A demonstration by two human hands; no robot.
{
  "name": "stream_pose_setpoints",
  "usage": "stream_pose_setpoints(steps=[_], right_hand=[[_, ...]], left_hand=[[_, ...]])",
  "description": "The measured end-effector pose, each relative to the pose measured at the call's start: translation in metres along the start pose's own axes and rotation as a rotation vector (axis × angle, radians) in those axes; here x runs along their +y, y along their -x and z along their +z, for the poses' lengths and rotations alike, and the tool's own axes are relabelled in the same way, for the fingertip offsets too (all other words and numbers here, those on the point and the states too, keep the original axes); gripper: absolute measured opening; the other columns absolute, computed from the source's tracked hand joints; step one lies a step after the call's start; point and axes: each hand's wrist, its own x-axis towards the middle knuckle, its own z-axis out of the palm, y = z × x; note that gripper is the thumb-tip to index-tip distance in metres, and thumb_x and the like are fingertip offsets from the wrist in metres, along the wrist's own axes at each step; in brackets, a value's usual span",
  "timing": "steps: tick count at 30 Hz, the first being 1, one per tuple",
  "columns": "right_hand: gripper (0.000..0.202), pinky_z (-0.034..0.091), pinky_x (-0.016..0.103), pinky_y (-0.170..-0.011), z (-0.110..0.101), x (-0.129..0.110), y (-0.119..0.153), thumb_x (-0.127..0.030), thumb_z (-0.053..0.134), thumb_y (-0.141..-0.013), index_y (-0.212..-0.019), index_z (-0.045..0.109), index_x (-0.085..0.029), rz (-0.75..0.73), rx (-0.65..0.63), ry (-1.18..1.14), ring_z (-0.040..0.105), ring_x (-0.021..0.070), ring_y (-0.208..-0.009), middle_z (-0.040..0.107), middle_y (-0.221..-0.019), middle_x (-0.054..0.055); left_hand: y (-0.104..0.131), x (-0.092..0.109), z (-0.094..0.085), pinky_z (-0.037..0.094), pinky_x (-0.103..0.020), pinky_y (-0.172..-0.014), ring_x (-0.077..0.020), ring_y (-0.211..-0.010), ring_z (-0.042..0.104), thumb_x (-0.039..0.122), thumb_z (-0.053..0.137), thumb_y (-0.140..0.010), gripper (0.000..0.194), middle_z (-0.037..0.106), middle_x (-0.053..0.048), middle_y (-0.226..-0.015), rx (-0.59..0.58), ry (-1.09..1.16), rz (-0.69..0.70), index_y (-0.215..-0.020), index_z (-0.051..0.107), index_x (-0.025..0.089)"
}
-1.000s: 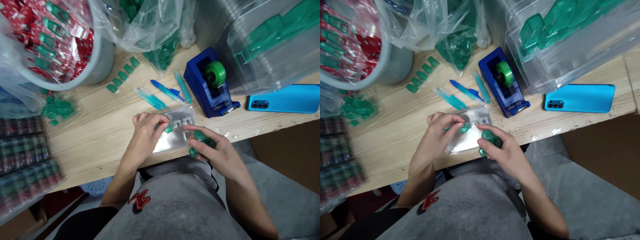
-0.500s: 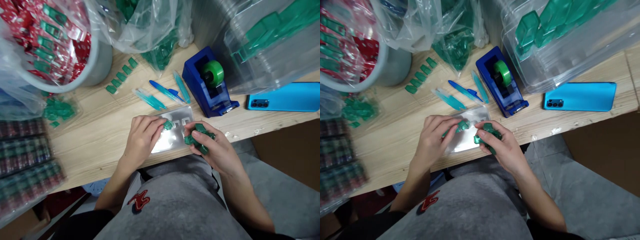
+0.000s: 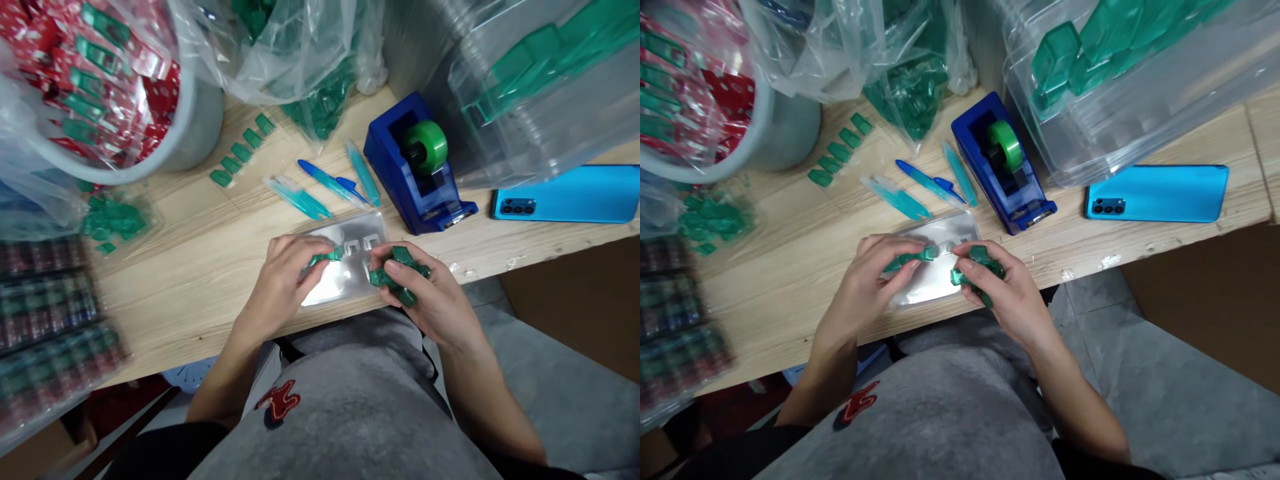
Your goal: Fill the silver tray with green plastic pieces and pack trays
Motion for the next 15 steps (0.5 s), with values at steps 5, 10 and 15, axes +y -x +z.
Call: stream_pose_setpoints(steps=[5, 10, 15], right_hand=[[0.020, 0.037, 0.020, -0.044, 0.004, 0.001, -0.002, -0.032, 0.075, -0.072, -0.085, 0.068, -0.020, -0.006, -0.035, -0.066, 0.056, 0.0087, -0.058, 0.060, -0.075, -0.001], [0.021, 0.037, 0.021, -0.044, 0.013, 0.000, -0.001, -0.032, 0.075, -0.072, -0.085, 0.066, -0.018, 0.002, -0.089, -0.093, 0.059, 0.0096, -0.058, 0.062, -0.074, -0.001], [0.022, 0.039, 0.022, -0.045, 0.018, 0.000, 0.000, -0.033, 0.075, -0.073, -0.086, 0.066, -0.019, -0.042, -0.148, -0.082, 0.053, 0.0082, -0.053, 0.062, -0.068, -0.002]], left_hand=[[0.002, 0.000, 0.004, 0.040, -0.038, -0.083, -0.0219, -0.092, 0.060, 0.021, 0.059, -0.090, 0.018, 0.073, -0.002, -0.102, 0.095, -0.159, 0.088, -0.108, 0.060, 0.023], [0.003, 0.006, 0.000, 0.043, -0.039, -0.086, -0.0225, -0.099, 0.059, 0.022, 0.059, -0.090, 0.025, 0.070, -0.004, -0.109, 0.093, -0.029, 0.038, -0.115, 0.058, 0.026], [0.004, 0.019, -0.007, 0.051, -0.033, -0.084, -0.0180, -0.101, 0.060, 0.020, 0.059, -0.090, 0.034, 0.065, -0.004, -0.109, 0.045, 0.278, -0.016, -0.123, 0.055, 0.027]])
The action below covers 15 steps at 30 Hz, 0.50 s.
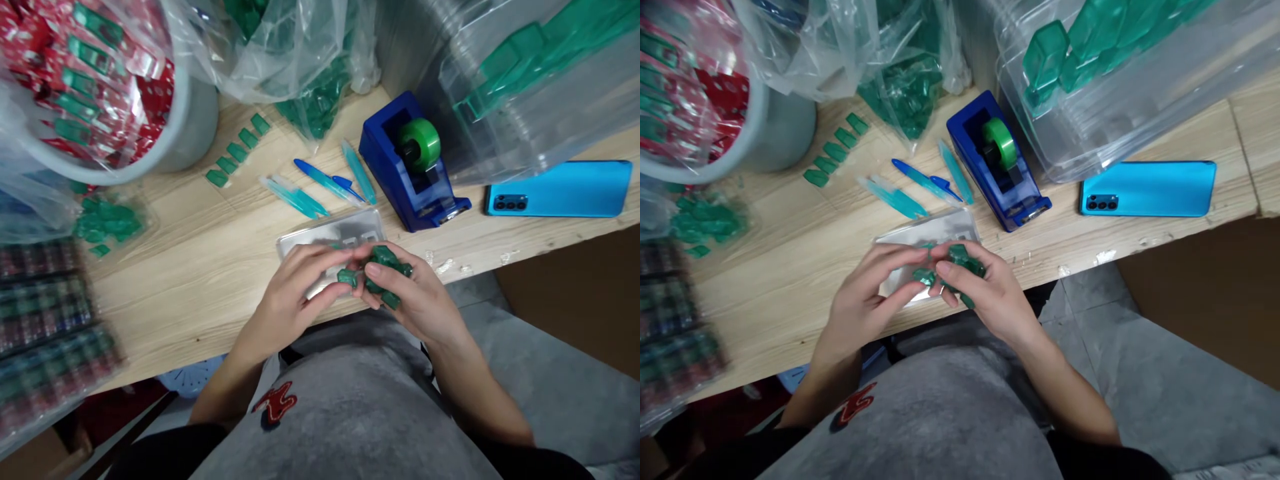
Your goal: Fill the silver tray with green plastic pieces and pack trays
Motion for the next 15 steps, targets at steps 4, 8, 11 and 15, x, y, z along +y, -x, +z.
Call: stream_pose_setpoints(steps=[4, 8, 11, 15], right_hand=[[0.021, 0.039, 0.022, -0.046, -0.001, 0.003, 0.001, -0.032, 0.075, -0.074, -0.087, 0.064, -0.020, -0.040, -0.011, 0.016, 0.055, 0.0090, -0.056, 0.062, -0.070, -0.002], [0.016, 0.044, 0.023, -0.052, -0.001, 0.003, 0.005, -0.029, 0.071, -0.078, -0.091, 0.063, -0.022, -0.077, -0.012, 0.153, 0.058, 0.0101, -0.060, 0.060, -0.069, -0.004], [0.014, 0.050, 0.025, -0.065, 0.003, 0.000, 0.010, -0.021, 0.072, -0.076, -0.087, 0.064, -0.023, -0.185, 0.005, 0.370, 0.062, 0.0111, -0.071, 0.065, -0.078, -0.004], [0.017, 0.052, 0.026, -0.077, 0.008, -0.002, 0.014, -0.017, 0.073, -0.074, -0.086, 0.063, -0.025, -0.312, 0.010, 0.528, 0.065, 0.0133, -0.083, 0.070, -0.088, -0.004]], left_hand=[[0.000, 0.002, 0.005, 0.053, -0.029, -0.078, -0.0152, -0.092, 0.063, 0.015, 0.059, -0.089, 0.034, 0.066, -0.003, -0.103, -0.009, 0.149, -0.020, -0.121, 0.056, 0.027], [0.002, 0.005, 0.005, 0.053, -0.028, -0.080, -0.0144, -0.092, 0.061, 0.007, 0.058, -0.087, 0.030, 0.065, -0.002, -0.098, 0.093, 0.222, -0.069, -0.111, 0.061, 0.026], [0.002, 0.010, 0.004, 0.052, -0.029, -0.085, -0.0144, -0.096, 0.060, 0.003, 0.058, -0.085, 0.028, 0.064, -0.002, -0.098, 0.149, 0.233, -0.063, -0.104, 0.063, 0.024], [0.001, 0.014, 0.006, 0.054, -0.029, -0.082, -0.0143, -0.093, 0.062, 0.008, 0.060, -0.086, 0.021, 0.065, -0.002, -0.093, 0.187, 0.297, -0.077, -0.099, 0.063, 0.024]])
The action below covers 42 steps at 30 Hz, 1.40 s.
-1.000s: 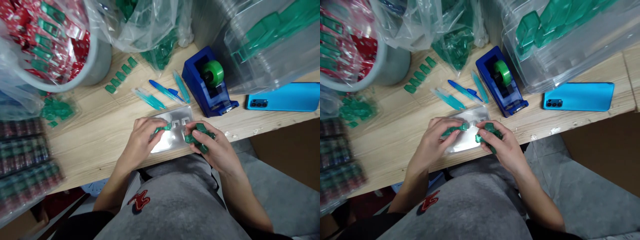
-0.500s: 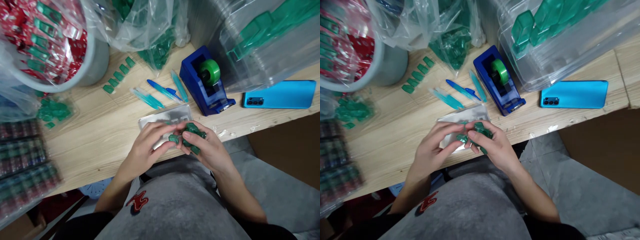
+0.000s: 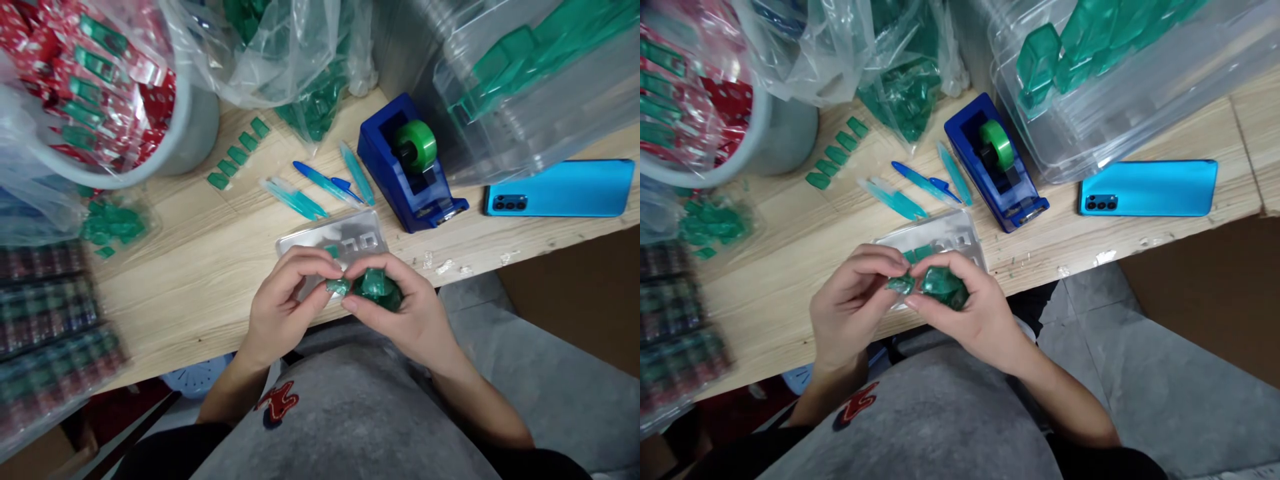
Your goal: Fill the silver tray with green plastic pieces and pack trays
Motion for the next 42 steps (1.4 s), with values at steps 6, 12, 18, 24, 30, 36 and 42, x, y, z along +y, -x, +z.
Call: stream_pose_setpoints(steps=[6, 12, 18, 24, 30, 36, 42], right_hand=[[0.019, 0.053, 0.030, -0.086, 0.003, 0.005, 0.000, -0.017, 0.067, -0.079, -0.096, 0.063, -0.025, -0.027, 0.001, 0.091, 0.067, 0.0159, -0.092, 0.072, -0.097, -0.002], [0.042, 0.049, 0.032, -0.100, 0.005, 0.008, 0.005, -0.013, 0.057, -0.080, -0.121, 0.060, -0.025, -0.064, -0.112, 0.155, 0.062, 0.0183, -0.115, 0.067, -0.122, 0.002], [0.051, 0.047, 0.031, -0.103, 0.004, 0.003, 0.006, -0.016, 0.057, -0.083, -0.133, 0.053, -0.025, -0.018, -0.250, 0.125, 0.058, 0.0187, -0.122, 0.063, -0.131, 0.002], [0.044, 0.054, 0.033, -0.091, 0.006, -0.001, 0.006, -0.016, 0.061, -0.084, -0.127, 0.057, -0.026, -0.018, -0.171, 0.050, 0.068, 0.0160, -0.093, 0.071, -0.098, 0.000], [0.026, 0.055, 0.025, -0.079, 0.011, -0.008, 0.008, -0.017, 0.068, -0.081, -0.104, 0.063, -0.026, -0.088, -0.031, 0.036, 0.066, 0.0122, -0.082, 0.067, -0.087, -0.003], [0.011, 0.052, 0.019, -0.069, 0.018, -0.010, 0.008, -0.016, 0.066, -0.082, -0.084, 0.062, -0.026, -0.152, 0.078, 0.079, 0.063, 0.0089, -0.073, 0.066, -0.080, -0.006], [0.004, 0.047, 0.021, -0.052, 0.007, 0.004, 0.010, -0.026, 0.067, -0.082, -0.079, 0.065, -0.025, 0.013, 0.199, 0.031, 0.057, 0.0101, -0.061, 0.064, -0.074, -0.004]], left_hand=[[0.004, 0.000, -0.005, 0.057, -0.029, -0.077, -0.0151, -0.090, 0.065, 0.011, 0.055, -0.090, 0.021, 0.067, -0.003, -0.092, 0.022, 0.069, -0.055, -0.105, 0.061, 0.025], [0.006, 0.006, -0.012, 0.052, -0.022, -0.086, -0.0115, -0.100, 0.058, 0.003, 0.054, -0.088, 0.040, 0.060, -0.003, -0.107, -0.209, -0.151, 0.043, -0.121, 0.060, 0.025], [0.006, 0.007, -0.010, 0.051, -0.021, -0.087, -0.0112, -0.100, 0.058, 0.005, 0.056, -0.087, 0.034, 0.060, -0.002, -0.106, -0.160, -0.090, -0.010, -0.114, 0.064, 0.024], [0.013, 0.004, -0.014, 0.051, -0.027, -0.091, -0.0153, -0.100, 0.062, 0.023, 0.056, -0.092, 0.022, 0.066, -0.003, -0.104, -0.081, 0.262, -0.205, -0.111, 0.067, 0.027], [0.016, 0.012, -0.015, 0.053, -0.020, -0.084, -0.0107, -0.097, 0.065, 0.021, 0.060, -0.090, 0.026, 0.070, 0.001, -0.108, -0.049, 0.365, -0.310, -0.113, 0.066, 0.032], [0.019, 0.024, -0.017, 0.054, -0.018, -0.082, -0.0097, -0.091, 0.067, 0.019, 0.062, -0.088, 0.027, 0.071, 0.002, -0.108, -0.044, 0.352, -0.341, -0.112, 0.067, 0.030], [0.014, -0.005, -0.028, 0.054, -0.024, -0.063, -0.0106, -0.065, 0.065, 0.021, 0.063, -0.087, 0.012, 0.069, 0.000, -0.083, 0.141, 0.329, -0.293, -0.099, 0.062, 0.022]])
